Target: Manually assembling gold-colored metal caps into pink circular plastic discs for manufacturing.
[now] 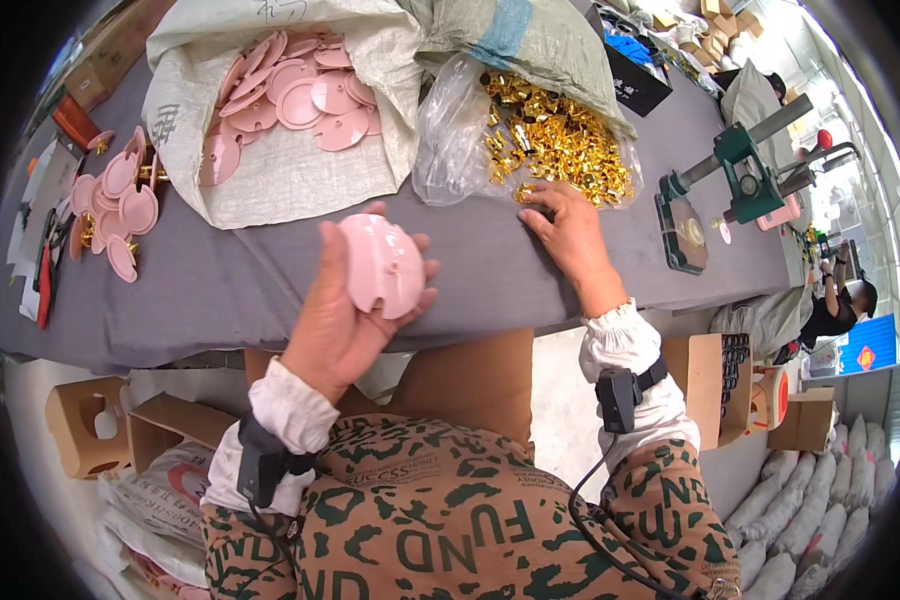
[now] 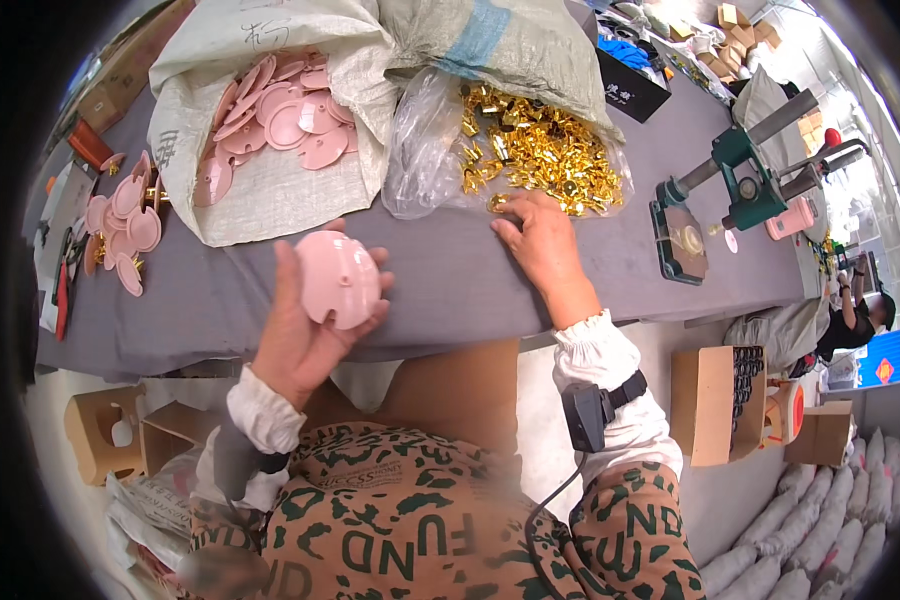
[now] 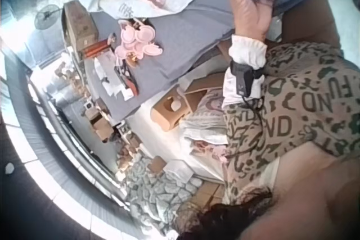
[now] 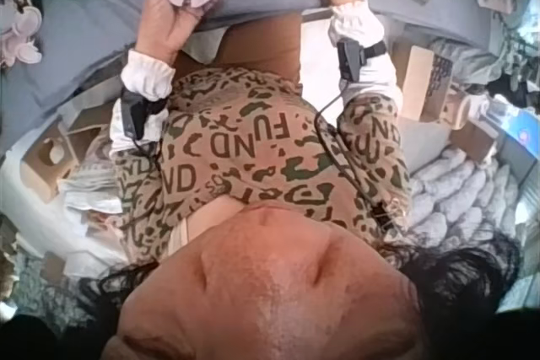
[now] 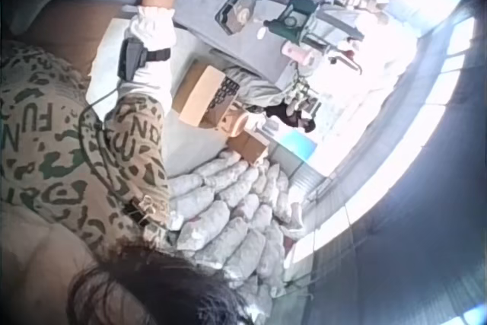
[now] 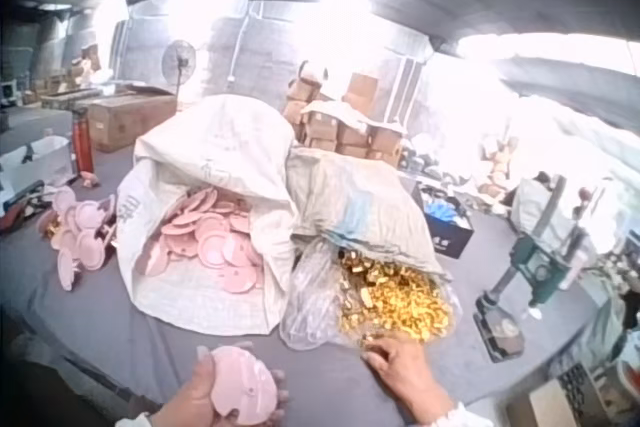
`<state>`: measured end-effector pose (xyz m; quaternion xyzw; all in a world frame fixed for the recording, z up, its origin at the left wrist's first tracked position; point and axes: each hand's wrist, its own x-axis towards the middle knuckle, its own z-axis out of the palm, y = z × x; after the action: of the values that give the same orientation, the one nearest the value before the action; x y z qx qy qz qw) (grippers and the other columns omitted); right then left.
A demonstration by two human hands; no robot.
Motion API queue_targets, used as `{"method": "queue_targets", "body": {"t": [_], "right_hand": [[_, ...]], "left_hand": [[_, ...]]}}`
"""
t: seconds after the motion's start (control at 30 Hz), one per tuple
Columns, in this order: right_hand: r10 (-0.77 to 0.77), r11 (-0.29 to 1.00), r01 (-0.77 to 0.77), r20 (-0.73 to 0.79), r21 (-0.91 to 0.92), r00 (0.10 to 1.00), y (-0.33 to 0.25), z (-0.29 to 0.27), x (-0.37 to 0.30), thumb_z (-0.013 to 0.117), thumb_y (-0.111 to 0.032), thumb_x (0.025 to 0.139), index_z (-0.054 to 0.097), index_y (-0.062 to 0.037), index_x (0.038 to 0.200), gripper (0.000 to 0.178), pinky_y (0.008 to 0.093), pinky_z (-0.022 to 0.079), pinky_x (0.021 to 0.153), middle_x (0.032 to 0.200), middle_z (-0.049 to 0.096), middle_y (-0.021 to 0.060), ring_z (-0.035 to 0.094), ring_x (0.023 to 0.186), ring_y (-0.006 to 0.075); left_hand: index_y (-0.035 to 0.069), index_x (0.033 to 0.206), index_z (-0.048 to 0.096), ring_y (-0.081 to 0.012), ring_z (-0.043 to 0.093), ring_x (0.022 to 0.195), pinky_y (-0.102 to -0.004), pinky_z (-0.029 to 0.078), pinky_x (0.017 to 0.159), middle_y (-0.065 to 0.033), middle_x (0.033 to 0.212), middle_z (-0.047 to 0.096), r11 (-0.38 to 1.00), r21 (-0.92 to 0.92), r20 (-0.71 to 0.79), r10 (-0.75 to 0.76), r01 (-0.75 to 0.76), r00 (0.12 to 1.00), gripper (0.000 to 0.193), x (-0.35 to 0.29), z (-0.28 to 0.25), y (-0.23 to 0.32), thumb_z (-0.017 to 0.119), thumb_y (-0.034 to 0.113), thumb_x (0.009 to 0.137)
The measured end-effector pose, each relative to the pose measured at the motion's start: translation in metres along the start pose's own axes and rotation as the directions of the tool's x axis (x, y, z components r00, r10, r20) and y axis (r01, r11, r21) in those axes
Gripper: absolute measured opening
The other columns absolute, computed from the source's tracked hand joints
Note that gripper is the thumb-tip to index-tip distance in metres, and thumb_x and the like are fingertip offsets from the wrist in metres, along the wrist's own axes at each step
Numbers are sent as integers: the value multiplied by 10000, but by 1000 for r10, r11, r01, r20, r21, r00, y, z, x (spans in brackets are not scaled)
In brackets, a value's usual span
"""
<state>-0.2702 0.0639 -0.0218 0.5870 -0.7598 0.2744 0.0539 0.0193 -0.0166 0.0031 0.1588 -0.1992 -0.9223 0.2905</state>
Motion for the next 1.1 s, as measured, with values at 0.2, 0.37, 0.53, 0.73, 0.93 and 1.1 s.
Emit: {"method": "queue_targets", "body": {"t": [0.2, 0.37, 0.53, 0.73, 0.93, 1.1], "right_hand": [[59, 994, -62, 43, 93, 997, 0, -10, 18, 747, -122, 761, 736, -39, 893, 156, 362, 532, 780, 946, 704, 120, 674, 838, 266], [179, 744, -220, 129, 630, 975, -83, -35, -10, 759, 3, 739, 717, -36, 1020, 286, 264, 543, 678, 947, 710, 92, 681, 758, 173], [-242, 778, 157, 59, 609, 968, -112, -21, -26, 736, 23, 755, 694, -38, 1065, 319, 280, 555, 739, 1033, 694, 102, 696, 851, 208], [-390, 825, 348, 3, 445, 921, -122, -18, -26, 739, 9, 752, 691, -35, 1010, 266, 289, 564, 709, 1023, 692, 116, 692, 843, 233], [-114, 694, 1, 110, 720, 987, -141, 7, -46, 709, 44, 800, 674, -12, 1069, 277, 271, 562, 732, 1048, 695, 97, 684, 866, 163], [-20, 445, -242, 280, 862, 960, -161, 17, -43, 685, 68, 811, 584, -14, 1265, 473, 260, 539, 854, 1193, 639, 110, 647, 1011, 160]], "left_hand": [[184, 1336, 393, -261, 644, 1003, -428, 556, 850, -115, 1132, 611, 999, 16, -9, -50, 50, 999, 603, 8, 14, -20, 473, 612, 919], [175, 1359, 368, -233, 622, 993, -407, 544, 858, -91, 1111, 591, 998, 34, -37, -50, 51, 998, 618, 8, 11, -21, 460, 610, 931], [169, 1367, 380, -201, 611, 1050, -398, 550, 855, -58, 1159, 588, 999, 51, -30, -15, 17, 999, 607, 8, 9, -25, 420, 606, 948], [128, 1383, 356, -159, 583, 1031, -352, 518, 876, -49, 1116, 555, 963, 261, -106, 94, -64, 990, 587, -1, 11, -26, 398, 558, 987], [96, 1441, 293, -166, 493, 1148, -319, 404, 999, -142, 1298, 472, 706, 606, 54, 425, -368, 904, 617, -11, -7, -31, 401, 520, 1006], [62, 1455, 277, -217, 431, 1268, -334, 342, 1070, -169, 1370, 422, 596, 701, 138, 426, -392, 894, 570, -22, -9, 12, 362, 442, 1038]]}}
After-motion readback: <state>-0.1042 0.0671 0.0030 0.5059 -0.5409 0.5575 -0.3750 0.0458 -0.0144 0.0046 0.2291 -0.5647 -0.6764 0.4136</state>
